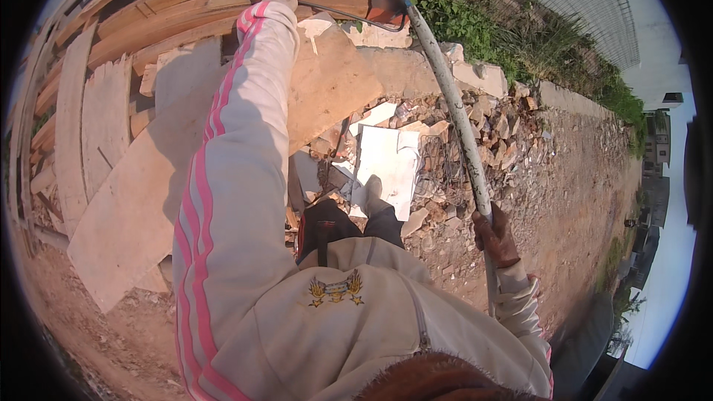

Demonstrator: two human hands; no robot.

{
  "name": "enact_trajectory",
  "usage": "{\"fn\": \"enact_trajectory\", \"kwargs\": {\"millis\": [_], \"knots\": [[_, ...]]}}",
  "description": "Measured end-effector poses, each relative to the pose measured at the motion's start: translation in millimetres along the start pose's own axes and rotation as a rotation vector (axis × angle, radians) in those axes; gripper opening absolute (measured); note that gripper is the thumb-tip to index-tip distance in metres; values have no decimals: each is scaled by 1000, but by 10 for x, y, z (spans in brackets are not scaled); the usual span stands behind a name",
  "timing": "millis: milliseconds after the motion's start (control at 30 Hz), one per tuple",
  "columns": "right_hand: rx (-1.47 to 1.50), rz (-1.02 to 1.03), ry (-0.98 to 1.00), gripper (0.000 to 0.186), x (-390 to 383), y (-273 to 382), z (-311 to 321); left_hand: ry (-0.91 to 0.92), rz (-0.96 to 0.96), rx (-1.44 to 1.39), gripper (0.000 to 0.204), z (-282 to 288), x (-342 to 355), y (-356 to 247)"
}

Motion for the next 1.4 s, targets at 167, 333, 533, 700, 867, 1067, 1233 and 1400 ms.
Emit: {"fn": "enact_trajectory", "kwargs": {"millis": [167, 333, 533, 700, 867, 1067, 1233, 1400], "knots": [[-213, 79, -233, 34, -326, 237, -808, 68, 3, -28, 101, 52, -11, 115], [-97, 152, -290, 33, -386, 274, -1139, 70, 10, -37, 101, -22, 1, 16], [79, -44, -110, 44, -210, 141, -678, 104, 17, -43, 99, 26, 60, 33], [155, -54, -33, 51, -215, 62, -435, 130, 26, -27, 98, 64, 57, 22], [291, -82, 50, 45, -247, 64, -519, 64, 20, -14, 96, 50, 54, 42], [310, -81, 24, 42, -321, 145, -871, 65, 29, 1, 96, 28, 31, 25], [169, -27, -76, 50, -487, 150, -1396, 124, 34, 36, 97, 4, 46, -4], [172, 63, -97, 55, -551, 286, -1492, 170, 10, -11, 98, 117, 35, 59]]}}
Point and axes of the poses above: each hand's wrist, its own x-axis towards the middle knuckle, its own z-axis out of the back of the hand, y = z × x, the point moved 3 cm from there along x, towards the middle knuckle, and after that the axes turned 7 degrees about -z, right-handed, at the moved point
